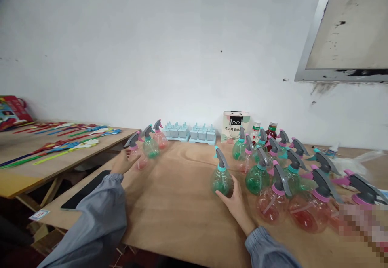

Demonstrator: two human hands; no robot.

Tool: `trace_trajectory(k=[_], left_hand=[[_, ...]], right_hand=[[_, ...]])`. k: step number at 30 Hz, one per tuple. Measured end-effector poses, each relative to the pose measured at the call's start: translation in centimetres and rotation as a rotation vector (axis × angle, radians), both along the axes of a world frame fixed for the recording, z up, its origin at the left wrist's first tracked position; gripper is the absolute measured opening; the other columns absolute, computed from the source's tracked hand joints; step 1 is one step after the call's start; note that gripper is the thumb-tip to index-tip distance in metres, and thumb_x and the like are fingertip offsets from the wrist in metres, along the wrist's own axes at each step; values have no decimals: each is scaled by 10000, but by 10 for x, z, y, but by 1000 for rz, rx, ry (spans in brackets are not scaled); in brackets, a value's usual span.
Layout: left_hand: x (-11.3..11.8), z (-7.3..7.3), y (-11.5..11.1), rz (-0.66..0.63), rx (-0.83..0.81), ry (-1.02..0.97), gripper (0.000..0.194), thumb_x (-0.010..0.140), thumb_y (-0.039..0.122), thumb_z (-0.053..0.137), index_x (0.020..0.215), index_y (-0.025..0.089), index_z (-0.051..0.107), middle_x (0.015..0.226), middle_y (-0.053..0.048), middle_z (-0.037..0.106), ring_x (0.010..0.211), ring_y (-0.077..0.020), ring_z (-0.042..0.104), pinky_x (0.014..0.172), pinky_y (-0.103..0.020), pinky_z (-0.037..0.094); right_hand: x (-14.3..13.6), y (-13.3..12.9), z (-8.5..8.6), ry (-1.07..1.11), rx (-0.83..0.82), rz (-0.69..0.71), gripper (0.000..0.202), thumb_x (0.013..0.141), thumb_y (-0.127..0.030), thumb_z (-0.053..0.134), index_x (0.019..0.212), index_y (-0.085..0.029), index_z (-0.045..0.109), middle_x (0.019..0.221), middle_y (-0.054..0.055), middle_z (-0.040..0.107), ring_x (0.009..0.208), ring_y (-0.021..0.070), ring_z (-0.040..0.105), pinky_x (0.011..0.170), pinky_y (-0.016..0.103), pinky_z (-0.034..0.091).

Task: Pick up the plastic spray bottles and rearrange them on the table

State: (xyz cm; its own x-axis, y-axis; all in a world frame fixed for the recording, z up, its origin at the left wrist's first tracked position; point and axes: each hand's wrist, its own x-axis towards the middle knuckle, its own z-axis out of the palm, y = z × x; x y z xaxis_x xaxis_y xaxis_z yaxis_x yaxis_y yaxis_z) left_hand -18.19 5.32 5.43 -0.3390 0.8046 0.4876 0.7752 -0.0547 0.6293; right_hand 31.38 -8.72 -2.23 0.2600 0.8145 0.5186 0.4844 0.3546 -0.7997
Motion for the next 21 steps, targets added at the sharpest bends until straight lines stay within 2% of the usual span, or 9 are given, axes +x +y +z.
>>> trace_trajectory(k=[2,4,7,9,12,15,17,19,21], left_hand=[[5,3,-5,16,0,1,613,745,504,649,1182,120,455,1193,-217,592,1148,-376,600,966,-498,476],[14,7,-15,93,82,0,691,724,531,672,1223,115,435,1244,-226,560,1226,-390,539,1016,-523,439],[35,18,-42,277,393,-20,712,754,581,631,1248,111,424,1292,-221,511,1274,-375,478,1064,-546,391],[58,27,-63,262,619,-20,631,799,544,594,1224,106,431,1279,-210,503,1260,-348,484,1049,-524,409],[110,39,-92,33,788,-33,491,815,480,589,1162,155,466,1233,-174,532,1216,-334,524,1016,-516,441],[178,41,-110,-411,566,-39,451,798,438,654,1181,245,514,1180,-124,606,1172,-310,579,1035,-504,451],[227,34,-114,-650,383,-101,649,720,443,752,1294,306,483,1292,-105,587,1213,-313,580,1031,-496,476],[269,23,-115,-770,262,-171,863,615,453,834,1371,337,434,1384,-110,544,1289,-347,533,1053,-530,463],[301,14,-115,-816,204,-221,979,570,452,862,1420,354,386,1430,-122,509,1338,-371,483,1073,-558,435]], right_hand=[[0,-1,0,-36,5,-19,747,685,-524,722,1322,-236,457,1285,115,568,1233,335,545,1027,543,463],[-1,-2,0,-59,4,-43,755,678,-507,728,1335,-250,458,1247,102,571,1228,333,541,1042,541,448],[-3,-2,1,-45,7,-32,746,681,-487,723,1334,-247,453,1272,107,560,1243,330,529,1064,540,428],[-5,-2,2,-19,11,7,726,700,-484,710,1328,-234,444,1315,118,553,1256,324,529,1076,539,420],[-7,-4,5,0,1,62,696,713,-490,714,1302,-227,454,1329,115,570,1255,313,544,1075,530,429],[-8,-7,8,-1,-18,73,675,696,-499,734,1263,-226,490,1299,110,602,1231,313,566,1058,529,450],[-8,-8,9,-10,-30,90,653,710,-500,723,1262,-231,503,1290,107,616,1218,309,581,1051,525,459],[-8,-10,11,-35,-34,133,621,746,-499,691,1280,-239,513,1298,103,624,1226,300,583,1063,522,454],[-9,-13,15,-77,-36,178,583,782,-497,652,1294,-246,531,1318,100,626,1245,299,578,1082,527,439]])
